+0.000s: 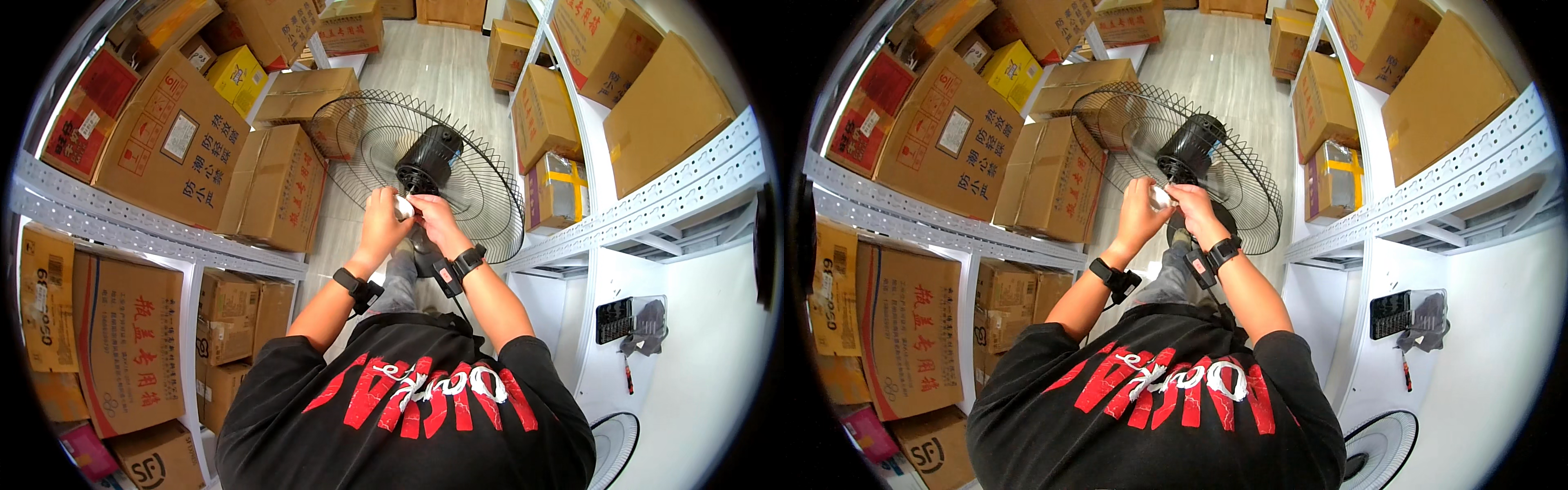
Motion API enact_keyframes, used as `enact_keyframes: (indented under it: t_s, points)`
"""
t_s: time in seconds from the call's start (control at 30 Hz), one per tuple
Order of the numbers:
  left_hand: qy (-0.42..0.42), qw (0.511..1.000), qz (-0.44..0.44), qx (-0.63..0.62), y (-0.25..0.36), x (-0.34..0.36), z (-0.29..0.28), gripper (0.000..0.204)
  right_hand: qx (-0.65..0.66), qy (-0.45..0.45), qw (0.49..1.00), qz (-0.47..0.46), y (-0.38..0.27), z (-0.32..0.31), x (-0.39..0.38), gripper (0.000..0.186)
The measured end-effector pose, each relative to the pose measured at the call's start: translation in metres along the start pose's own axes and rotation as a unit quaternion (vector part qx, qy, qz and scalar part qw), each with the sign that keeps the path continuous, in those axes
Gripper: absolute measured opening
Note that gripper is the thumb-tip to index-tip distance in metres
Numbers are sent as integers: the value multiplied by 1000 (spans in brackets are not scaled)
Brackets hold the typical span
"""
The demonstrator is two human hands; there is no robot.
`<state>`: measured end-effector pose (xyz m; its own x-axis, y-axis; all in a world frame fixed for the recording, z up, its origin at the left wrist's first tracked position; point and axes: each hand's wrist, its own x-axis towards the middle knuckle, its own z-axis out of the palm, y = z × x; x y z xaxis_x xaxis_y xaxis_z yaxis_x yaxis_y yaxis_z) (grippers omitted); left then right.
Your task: The person disassembles a standing fan by removing the front grille and motor housing. They then use a screwdriver to tighten screws on the fan's base and motor assembly, performing maintenance or repair.
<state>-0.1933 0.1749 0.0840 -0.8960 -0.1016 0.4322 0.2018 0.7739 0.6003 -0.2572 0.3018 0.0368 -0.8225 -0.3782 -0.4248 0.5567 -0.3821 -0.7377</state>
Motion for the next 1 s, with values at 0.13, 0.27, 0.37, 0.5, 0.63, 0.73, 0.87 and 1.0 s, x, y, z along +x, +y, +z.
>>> enact_keyframes:
  t_s: [0.13,0.27,0.37,0.5,0.63,0.73,0.87,1.0]
  points:
    - [19,997,75,18,-10,-2,4,55,-6,-4,1000,0,9,-8,10,17]
    - [-24,989,20,-143,-18,-9,4,50,4,5,1000,-4,7,-4,7,17]
    - [-57,911,-167,-374,-20,-8,10,44,-17,16,1000,-4,4,-4,5,16]
    - [-27,961,-138,-237,-33,-4,19,38,-42,30,999,7,2,-5,7,14]
    - [10,995,-4,-95,0,0,-6,43,-29,22,999,-3,2,-2,3,13]
    - [24,998,25,-47,0,-4,-6,47,-2,11,1000,-15,5,4,-1,13]
    - [2,995,101,5,-2,-6,-2,52,-12,16,1000,-9,10,-5,8,13]
    - [-9,987,158,11,-15,-7,0,48,-13,26,1000,-6,12,-4,11,12]
